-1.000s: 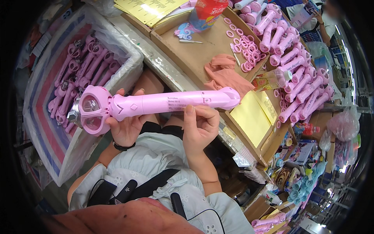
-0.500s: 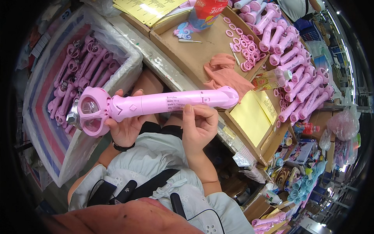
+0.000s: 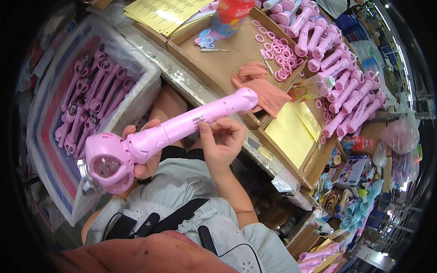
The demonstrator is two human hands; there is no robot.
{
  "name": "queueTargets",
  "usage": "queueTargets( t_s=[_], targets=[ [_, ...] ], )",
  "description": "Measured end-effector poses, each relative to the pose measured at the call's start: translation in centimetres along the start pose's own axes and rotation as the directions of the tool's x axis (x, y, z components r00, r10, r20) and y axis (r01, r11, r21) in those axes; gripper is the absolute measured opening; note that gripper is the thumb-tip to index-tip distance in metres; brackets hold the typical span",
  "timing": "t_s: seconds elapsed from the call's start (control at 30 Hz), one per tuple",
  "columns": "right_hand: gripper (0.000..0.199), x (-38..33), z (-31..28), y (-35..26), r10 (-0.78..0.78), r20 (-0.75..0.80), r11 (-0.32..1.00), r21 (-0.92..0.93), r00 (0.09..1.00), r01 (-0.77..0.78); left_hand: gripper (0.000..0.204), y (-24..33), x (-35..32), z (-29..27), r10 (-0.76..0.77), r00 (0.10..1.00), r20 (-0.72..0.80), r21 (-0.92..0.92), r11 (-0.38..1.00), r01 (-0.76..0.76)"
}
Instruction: The person assembles a pink light stick by attaching a silver crown to the top, wiping the surface with a cloth, and applying a sticker to the handle. The person then uses a small metal tool to adjust the crown and continues wiping the light stick.
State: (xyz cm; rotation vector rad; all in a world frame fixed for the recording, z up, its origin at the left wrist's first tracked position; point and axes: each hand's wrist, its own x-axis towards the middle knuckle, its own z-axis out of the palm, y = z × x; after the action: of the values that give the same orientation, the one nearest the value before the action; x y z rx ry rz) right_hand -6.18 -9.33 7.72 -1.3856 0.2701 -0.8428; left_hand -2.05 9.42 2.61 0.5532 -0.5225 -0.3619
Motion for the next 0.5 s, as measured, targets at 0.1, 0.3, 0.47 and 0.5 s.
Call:
queueTargets(
  t_s=[0.1, 0.3, 0.47, 0.5],
  targets=[
    [0.05, 0.3, -0.5, 1.1, 0.044, -0.043, 0.996, -0.081, 0.998, -0.047, 0.095, 1.8, -0.5, -0.4, -0.153, 0.98, 0.126, 0.535, 0.843, 0.063],
    [0.069, 4.2, -3.9, 1.7, -0.056, -0.268, 0.93, -0.365, 0.962, -0.048, 0.1, 1.7, 1.9, 0.1, 0.124, 0.99, 0.068, 0.207, 0.969, -0.135],
    [0.06, 6.2, -6.7, -1.8, -0.039, 0.687, 0.584, -0.574, 0.726, 0.574, 0.11, 5.9, 6.7, -0.6, -0.141, 0.99, 0.0, 0.243, 0.96, 0.137],
    [0.057, 6.2, -6.5, -1.9, 0.14, 0.744, 0.64, -0.571, 0.653, 0.513, 0.109, 6.1, 8.0, -0.6, -0.138, 0.988, 0.071, 0.223, 0.967, 0.12]
  ],
)
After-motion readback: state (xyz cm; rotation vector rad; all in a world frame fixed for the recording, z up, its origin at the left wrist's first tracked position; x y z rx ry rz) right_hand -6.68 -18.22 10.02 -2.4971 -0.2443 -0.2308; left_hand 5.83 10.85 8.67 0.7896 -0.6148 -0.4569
